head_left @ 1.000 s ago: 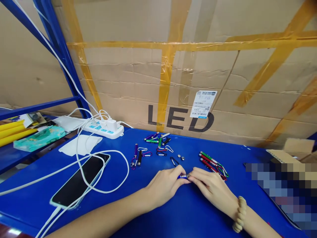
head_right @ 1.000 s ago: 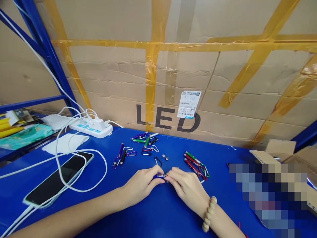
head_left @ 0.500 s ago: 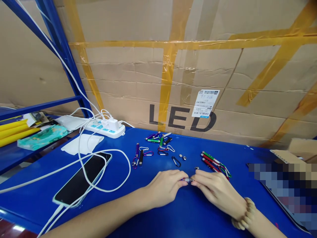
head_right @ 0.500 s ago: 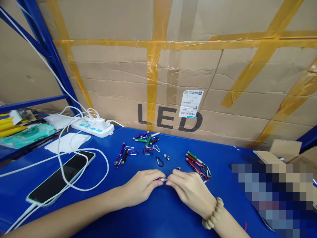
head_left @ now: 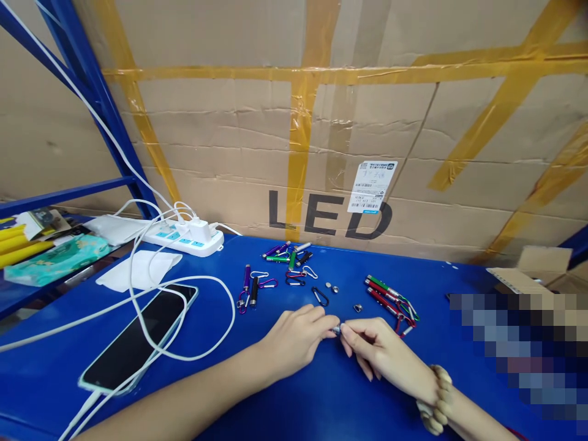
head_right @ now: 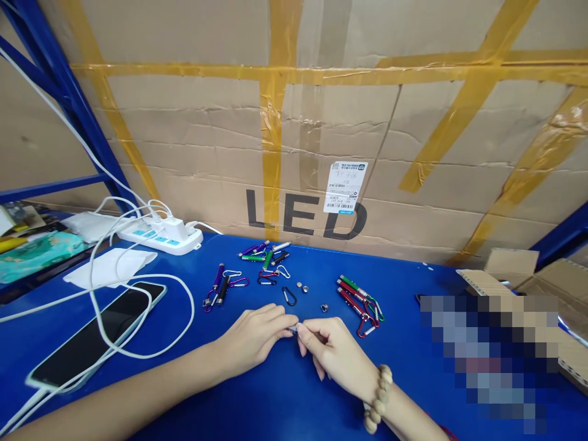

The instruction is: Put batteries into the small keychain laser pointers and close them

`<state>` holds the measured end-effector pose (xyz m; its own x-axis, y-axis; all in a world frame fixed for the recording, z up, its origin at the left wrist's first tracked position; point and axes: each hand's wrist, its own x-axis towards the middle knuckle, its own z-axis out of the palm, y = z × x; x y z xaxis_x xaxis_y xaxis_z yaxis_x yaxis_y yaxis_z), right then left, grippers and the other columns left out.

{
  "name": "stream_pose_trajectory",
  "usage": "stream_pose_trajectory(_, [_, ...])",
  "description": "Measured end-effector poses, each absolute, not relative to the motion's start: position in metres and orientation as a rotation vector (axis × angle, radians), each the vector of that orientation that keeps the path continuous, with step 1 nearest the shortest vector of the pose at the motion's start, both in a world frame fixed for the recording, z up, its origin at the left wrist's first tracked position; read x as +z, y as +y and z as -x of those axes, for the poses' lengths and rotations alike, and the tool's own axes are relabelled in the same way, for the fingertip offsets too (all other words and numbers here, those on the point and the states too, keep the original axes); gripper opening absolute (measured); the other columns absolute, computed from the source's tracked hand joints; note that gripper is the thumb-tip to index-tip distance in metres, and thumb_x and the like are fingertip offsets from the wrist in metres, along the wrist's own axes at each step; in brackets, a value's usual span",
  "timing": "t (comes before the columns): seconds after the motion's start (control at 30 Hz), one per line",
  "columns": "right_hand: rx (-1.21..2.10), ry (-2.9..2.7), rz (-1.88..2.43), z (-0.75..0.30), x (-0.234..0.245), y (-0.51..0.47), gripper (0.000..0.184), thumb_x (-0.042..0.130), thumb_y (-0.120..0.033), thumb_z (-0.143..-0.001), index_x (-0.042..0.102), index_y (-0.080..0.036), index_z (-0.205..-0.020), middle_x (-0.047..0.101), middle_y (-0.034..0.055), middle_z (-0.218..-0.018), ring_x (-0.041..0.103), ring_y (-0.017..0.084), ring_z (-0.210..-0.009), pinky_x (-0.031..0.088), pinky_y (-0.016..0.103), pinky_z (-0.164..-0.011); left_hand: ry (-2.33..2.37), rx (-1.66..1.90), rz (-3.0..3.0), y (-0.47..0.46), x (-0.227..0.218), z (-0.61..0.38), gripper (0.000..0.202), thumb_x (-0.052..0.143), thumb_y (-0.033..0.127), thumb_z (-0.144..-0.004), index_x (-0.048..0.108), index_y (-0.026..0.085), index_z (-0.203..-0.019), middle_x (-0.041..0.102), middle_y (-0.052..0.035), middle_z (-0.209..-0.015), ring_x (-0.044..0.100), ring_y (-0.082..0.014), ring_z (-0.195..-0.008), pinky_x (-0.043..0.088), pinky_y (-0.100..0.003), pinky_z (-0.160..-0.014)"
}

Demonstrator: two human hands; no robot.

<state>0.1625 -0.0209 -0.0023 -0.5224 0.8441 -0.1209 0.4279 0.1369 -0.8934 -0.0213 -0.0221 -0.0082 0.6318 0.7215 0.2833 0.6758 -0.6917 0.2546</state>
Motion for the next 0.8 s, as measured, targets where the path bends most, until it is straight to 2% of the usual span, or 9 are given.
stream_pose_trajectory(0.2, [1.499, -1.887, 1.202, -0.162, -0.004, -0.015, 0.051, 0.041, -0.064, -0.077, 0.047, -0.016, -0.061, 0.037, -0.0069, -0.039, 0.038, 0.006, -0.031, 0.027, 0.016, -0.030, 1.110, 0.587, -2.602, -0.019, -0.002, 0.022, 0.022, 0.033, 0.025, -0.093, 0.048, 0.023, -0.110, 0.060, -0.0004, -0.097, 0.055, -0.0153, -0.090, 0.043, -0.023, -0.073])
stream_pose_trajectory(0.37, [1.420, -1.945, 1.270, -0.162, -0.004, -0.015, 0.053, 0.035, -0.065, -0.079, 0.049, -0.017, -0.062, 0.038, -0.0058, -0.037, 0.037, 0.007, -0.030, 0.029, 0.017, -0.030, 1.119, 0.594, -2.536, -0.021, 0.001, 0.021, 0.024, 0.033, 0.024, -0.093, 0.048, 0.026, -0.112, 0.060, 0.0004, -0.097, 0.056, -0.0155, -0.092, 0.044, -0.024, -0.074])
stream_pose_trajectory(0.43, [1.090, -2.053, 1.310, -0.164, -0.003, -0.016, 0.052, 0.036, -0.061, -0.082, 0.050, -0.017, -0.059, 0.041, -0.0042, -0.039, 0.040, 0.008, -0.033, 0.032, 0.018, -0.034, 1.139, 0.630, -2.491, -0.021, 0.001, 0.021, 0.024, 0.033, 0.024, -0.092, 0.049, 0.026, -0.110, 0.060, 0.0005, -0.099, 0.056, -0.0150, -0.093, 0.044, -0.024, -0.077])
stream_pose_trajectory(0.5, [0.558, -2.145, 1.272, -0.168, 0.000, -0.016, 0.047, 0.042, -0.056, -0.082, 0.055, -0.017, -0.059, 0.044, -0.0029, -0.044, 0.042, 0.008, -0.038, 0.035, 0.019, -0.040, 1.153, 0.666, -2.446, -0.021, 0.000, 0.021, 0.024, 0.034, 0.023, -0.092, 0.049, 0.026, -0.110, 0.061, 0.0010, -0.101, 0.056, -0.0145, -0.094, 0.044, -0.024, -0.079])
stream_pose_trajectory(0.6, [-0.029, -2.181, 1.070, -0.175, 0.006, -0.017, 0.032, 0.054, -0.048, -0.080, 0.064, -0.018, -0.074, 0.055, -0.0016, -0.056, 0.046, 0.006, -0.041, 0.037, 0.017, -0.042, 1.152, 0.701, -2.393, -0.020, 0.001, 0.021, 0.024, 0.034, 0.024, -0.092, 0.050, 0.028, -0.110, 0.061, 0.0023, -0.105, 0.056, -0.0141, -0.097, 0.043, -0.024, -0.082])
stream_pose_trajectory(0.67, [-0.164, -2.199, 0.955, -0.177, 0.010, -0.018, 0.026, 0.055, -0.043, -0.081, 0.066, -0.020, -0.084, 0.062, -0.0005, -0.068, 0.048, 0.004, -0.042, 0.038, 0.015, -0.042, 1.139, 0.725, -2.360, -0.020, 0.001, 0.021, 0.023, 0.034, 0.024, -0.092, 0.050, 0.028, -0.109, 0.060, 0.0031, -0.107, 0.055, -0.0137, -0.100, 0.042, -0.024, -0.084])
stream_pose_trajectory(0.73, [-0.218, -2.212, 0.889, -0.177, 0.012, -0.018, 0.022, 0.053, -0.039, -0.084, 0.067, -0.022, -0.084, 0.065, -0.0005, -0.075, 0.051, 0.003, -0.044, 0.039, 0.014, -0.044, 1.127, 0.732, -2.342, -0.021, 0.001, 0.021, 0.023, 0.034, 0.024, -0.092, 0.050, 0.028, -0.109, 0.060, 0.0036, -0.108, 0.055, -0.0134, -0.100, 0.042, -0.024, -0.084])
stream_pose_trajectory(0.8, [-0.222, -2.216, 0.861, -0.176, 0.013, -0.019, 0.023, 0.050, -0.036, -0.086, 0.067, -0.023, -0.081, 0.065, -0.0014, -0.074, 0.054, 0.003, -0.048, 0.041, 0.013, -0.046, 1.117, 0.722, -2.346, -0.021, 0.001, 0.022, 0.022, 0.034, 0.024, -0.092, 0.050, 0.028, -0.108, 0.061, 0.0038, -0.106, 0.056, -0.0135, -0.098, 0.042, -0.024, -0.083])
